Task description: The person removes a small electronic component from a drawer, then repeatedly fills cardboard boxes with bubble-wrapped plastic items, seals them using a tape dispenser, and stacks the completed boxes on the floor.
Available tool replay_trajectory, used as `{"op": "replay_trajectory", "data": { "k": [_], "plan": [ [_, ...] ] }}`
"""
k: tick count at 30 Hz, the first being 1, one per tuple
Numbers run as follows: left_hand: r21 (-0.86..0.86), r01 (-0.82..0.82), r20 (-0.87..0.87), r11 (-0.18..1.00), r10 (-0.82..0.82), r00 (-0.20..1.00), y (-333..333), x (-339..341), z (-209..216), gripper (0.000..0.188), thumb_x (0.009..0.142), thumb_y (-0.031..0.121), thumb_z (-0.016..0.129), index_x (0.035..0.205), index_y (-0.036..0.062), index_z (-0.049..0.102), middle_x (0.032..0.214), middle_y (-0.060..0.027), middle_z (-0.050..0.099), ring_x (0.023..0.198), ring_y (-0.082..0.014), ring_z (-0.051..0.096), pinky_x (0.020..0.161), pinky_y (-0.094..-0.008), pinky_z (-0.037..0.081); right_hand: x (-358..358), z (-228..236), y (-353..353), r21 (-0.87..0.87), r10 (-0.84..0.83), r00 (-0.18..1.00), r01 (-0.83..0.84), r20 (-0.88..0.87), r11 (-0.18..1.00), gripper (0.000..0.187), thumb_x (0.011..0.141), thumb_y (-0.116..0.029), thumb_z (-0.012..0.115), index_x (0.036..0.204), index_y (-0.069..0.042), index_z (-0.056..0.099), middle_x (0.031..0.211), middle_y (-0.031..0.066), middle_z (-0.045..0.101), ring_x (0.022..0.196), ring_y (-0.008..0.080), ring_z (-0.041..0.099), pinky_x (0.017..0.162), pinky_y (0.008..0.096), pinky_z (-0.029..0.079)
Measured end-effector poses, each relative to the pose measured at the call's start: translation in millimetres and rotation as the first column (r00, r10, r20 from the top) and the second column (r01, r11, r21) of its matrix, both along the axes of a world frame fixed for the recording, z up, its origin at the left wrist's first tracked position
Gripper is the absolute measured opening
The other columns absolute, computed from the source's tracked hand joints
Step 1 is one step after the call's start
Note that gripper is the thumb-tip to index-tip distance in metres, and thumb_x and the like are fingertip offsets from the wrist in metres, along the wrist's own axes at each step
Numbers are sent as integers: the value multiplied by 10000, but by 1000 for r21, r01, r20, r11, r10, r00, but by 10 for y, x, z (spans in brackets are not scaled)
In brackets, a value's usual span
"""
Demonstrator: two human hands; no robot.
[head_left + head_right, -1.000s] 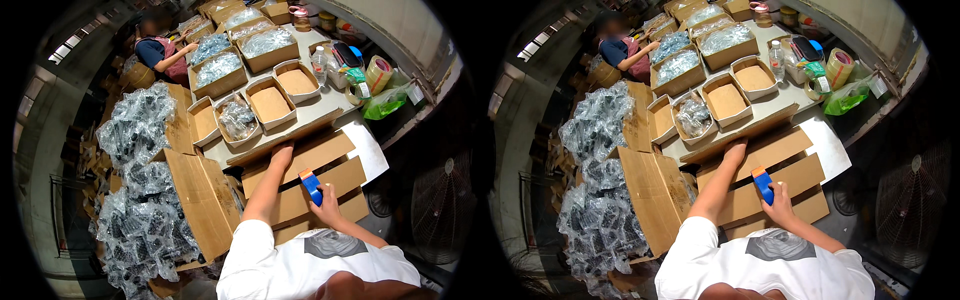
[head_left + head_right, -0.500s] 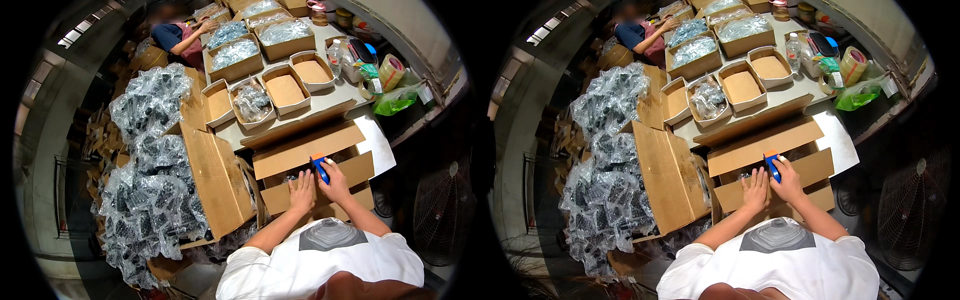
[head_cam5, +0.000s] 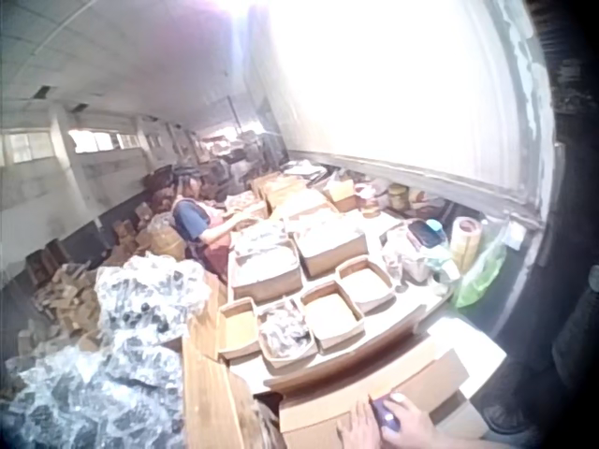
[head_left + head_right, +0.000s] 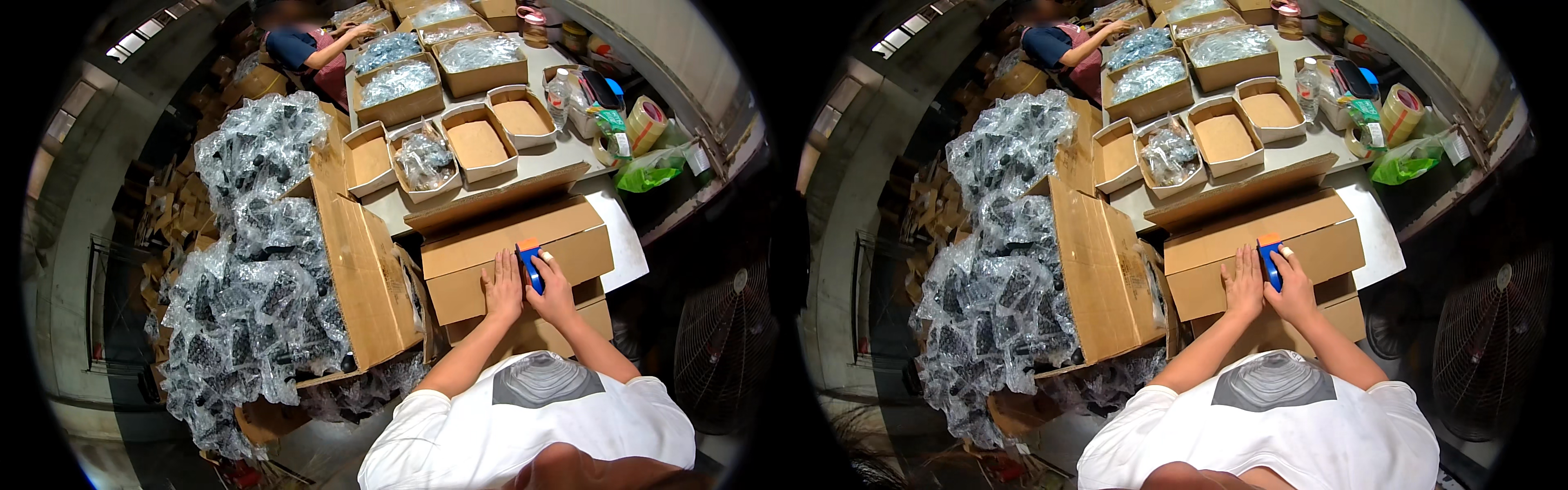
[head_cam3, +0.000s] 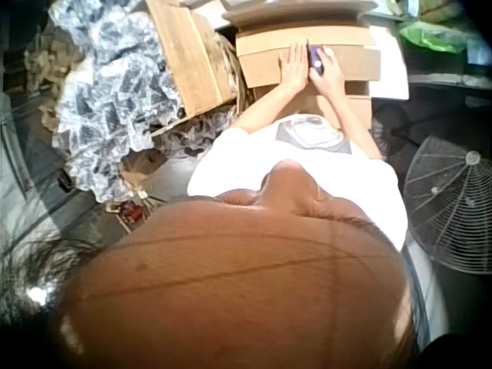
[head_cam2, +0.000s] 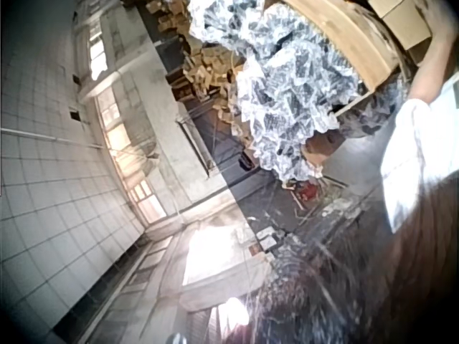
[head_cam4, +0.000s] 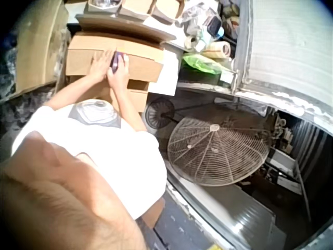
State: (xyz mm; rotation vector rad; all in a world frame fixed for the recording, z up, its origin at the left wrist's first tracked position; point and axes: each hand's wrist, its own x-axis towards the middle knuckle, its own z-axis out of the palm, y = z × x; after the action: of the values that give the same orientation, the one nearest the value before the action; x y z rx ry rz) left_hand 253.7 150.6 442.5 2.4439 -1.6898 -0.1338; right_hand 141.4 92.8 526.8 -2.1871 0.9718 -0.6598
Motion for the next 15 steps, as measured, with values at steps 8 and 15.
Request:
{"op": "replay_trajectory", "data": {
  "k": [8, 15],
  "plan": [
    [140, 3, -32, 990, 2, 999, -69, 16, 210, 867, 798, 260, 616, 1457, 2, 115, 1539, -121, 117, 1430, -243, 101, 1070, -635, 50, -9, -110, 35, -69, -14, 1000, 13, -22, 998, 564, 709, -175, 630, 1237, -10, 519, 1320, 221, 452, 1172, 377, 492, 909, 437, 464],
    [120, 32, 35, 992, -36, 999, -158, 152, 40, 1083, 667, 411, 741, 1461, 25, 113, 1530, -103, 167, 1424, -235, 132, 1070, -637, 82, -501, -298, 400, 7, 66, 995, -66, -70, 998, 541, 701, -154, 622, 1212, -5, 525, 1322, 219, 442, 1159, 391, 494, 920, 435, 454]
  ]
}}
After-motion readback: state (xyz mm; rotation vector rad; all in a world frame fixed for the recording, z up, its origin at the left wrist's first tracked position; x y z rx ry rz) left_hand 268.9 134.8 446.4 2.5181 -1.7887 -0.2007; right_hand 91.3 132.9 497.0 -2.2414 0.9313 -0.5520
